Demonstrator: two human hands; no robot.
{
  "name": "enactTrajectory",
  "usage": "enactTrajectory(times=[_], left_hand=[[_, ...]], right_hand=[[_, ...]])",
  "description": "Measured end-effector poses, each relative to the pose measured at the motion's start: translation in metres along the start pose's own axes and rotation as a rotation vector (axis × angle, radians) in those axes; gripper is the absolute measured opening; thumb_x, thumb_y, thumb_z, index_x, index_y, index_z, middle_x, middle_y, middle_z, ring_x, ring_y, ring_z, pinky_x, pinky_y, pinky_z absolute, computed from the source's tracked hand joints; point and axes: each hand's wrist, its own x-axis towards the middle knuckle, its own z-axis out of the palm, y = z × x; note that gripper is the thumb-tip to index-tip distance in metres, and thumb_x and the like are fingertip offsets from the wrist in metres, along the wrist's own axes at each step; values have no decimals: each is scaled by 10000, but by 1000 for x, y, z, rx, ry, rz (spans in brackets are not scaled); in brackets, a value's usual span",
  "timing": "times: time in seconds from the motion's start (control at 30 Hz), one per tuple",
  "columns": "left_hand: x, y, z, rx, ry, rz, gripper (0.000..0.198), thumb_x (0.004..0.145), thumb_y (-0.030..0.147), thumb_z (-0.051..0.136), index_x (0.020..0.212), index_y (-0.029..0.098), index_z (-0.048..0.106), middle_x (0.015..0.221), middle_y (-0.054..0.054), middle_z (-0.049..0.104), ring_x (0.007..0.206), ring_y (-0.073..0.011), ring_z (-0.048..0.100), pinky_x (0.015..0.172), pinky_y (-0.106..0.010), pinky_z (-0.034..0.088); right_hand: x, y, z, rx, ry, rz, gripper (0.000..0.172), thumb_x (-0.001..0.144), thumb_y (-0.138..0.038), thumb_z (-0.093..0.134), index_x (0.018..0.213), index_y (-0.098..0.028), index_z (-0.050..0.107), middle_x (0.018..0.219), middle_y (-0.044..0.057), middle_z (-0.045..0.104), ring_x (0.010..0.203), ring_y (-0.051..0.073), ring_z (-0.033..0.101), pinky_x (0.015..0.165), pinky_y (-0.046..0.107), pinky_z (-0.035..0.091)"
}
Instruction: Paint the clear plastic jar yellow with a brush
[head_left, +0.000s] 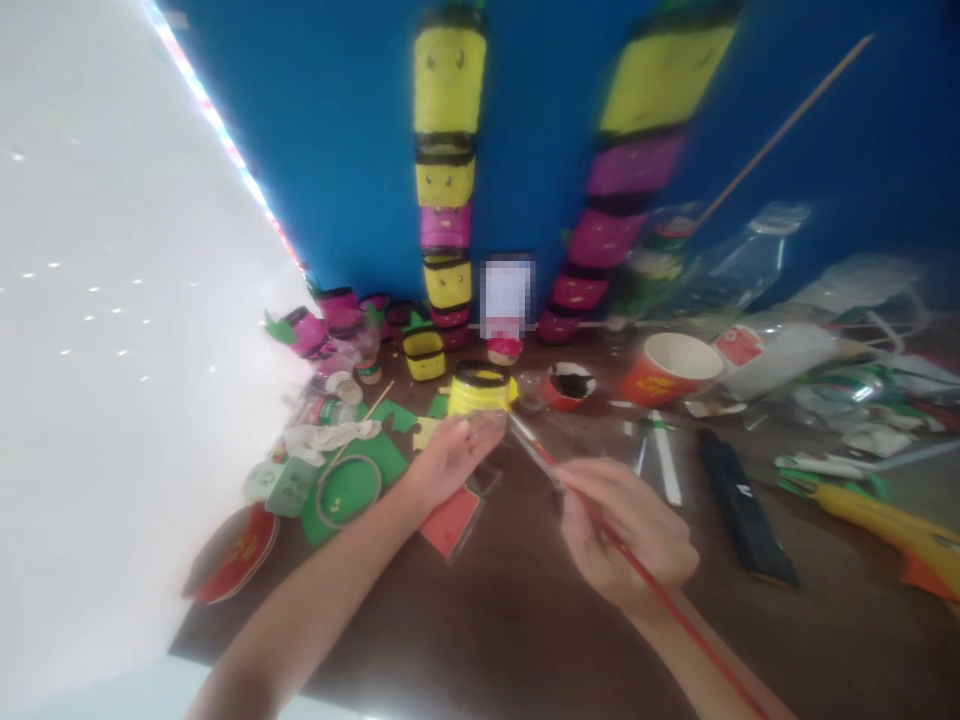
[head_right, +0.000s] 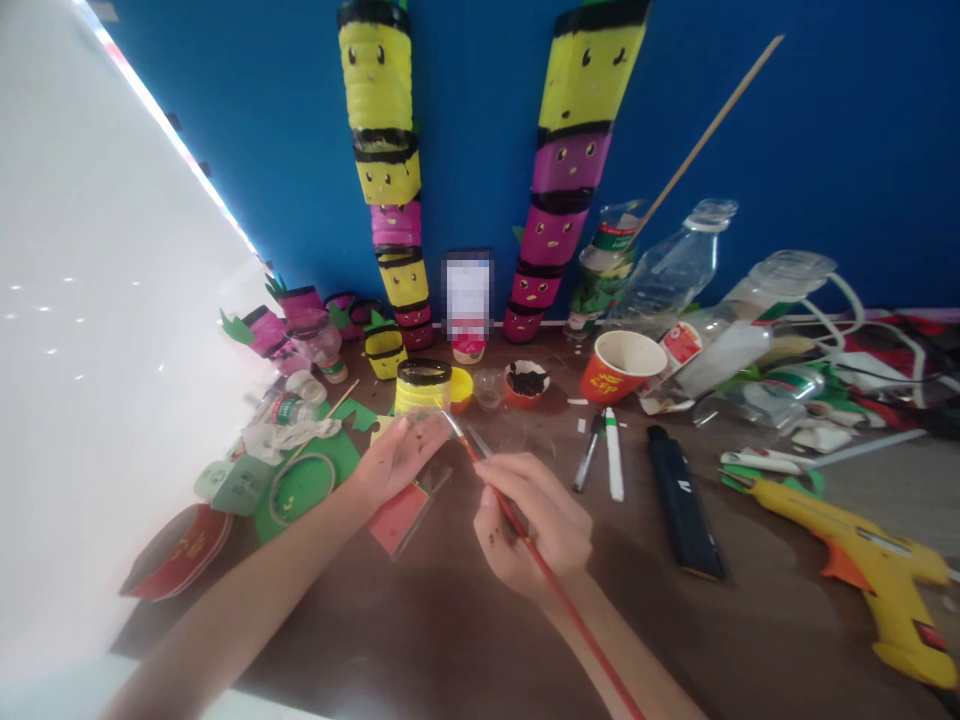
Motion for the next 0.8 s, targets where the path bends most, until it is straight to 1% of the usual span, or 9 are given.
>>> enactTrajectory(times=[0.23, 0.47, 0.67, 0.8], left_hand=[[-1, 1, 1, -4, -47, 0, 249, 718, 263, 687, 934, 146, 651, 1032, -86, 686, 1043, -211, 612, 1051, -396, 353], [-1, 0, 0, -25, -25, 4, 235, 707, 259, 699, 910, 154, 648, 995, -70, 695, 1024, -207, 622, 1048, -403, 358], [0, 0, 1, -21, -25, 1, 257, 698, 260, 704, 924, 150, 648, 1010, -78, 691, 1033, -212, 619, 1059, -409, 347], [-1, 0, 1, -18, -20, -3, 248, 705, 261, 697, 921, 151, 646, 1011, -79, 690, 1037, -214, 616, 1060, -415, 343]], right_hand=[[1, 0, 2, 9, -4, -15, 267, 692, -17, 584, 896, -184, 627, 790, 61, 655, 689, 151, 645, 631, 274, 548], [-1, 1, 1, 34, -36, 10, 266, 704, -22, 571, 901, -194, 620, 794, 56, 656, 685, 146, 644, 614, 263, 543], [-1, 0, 1, 14, -12, 18, 272, 700, -25, 582, 905, -197, 623, 806, 60, 659, 704, 156, 649, 643, 279, 544], [-2, 0, 1, 24, -17, 22, 269, 701, -28, 576, 905, -197, 622, 805, 58, 654, 708, 150, 648, 634, 267, 541]])
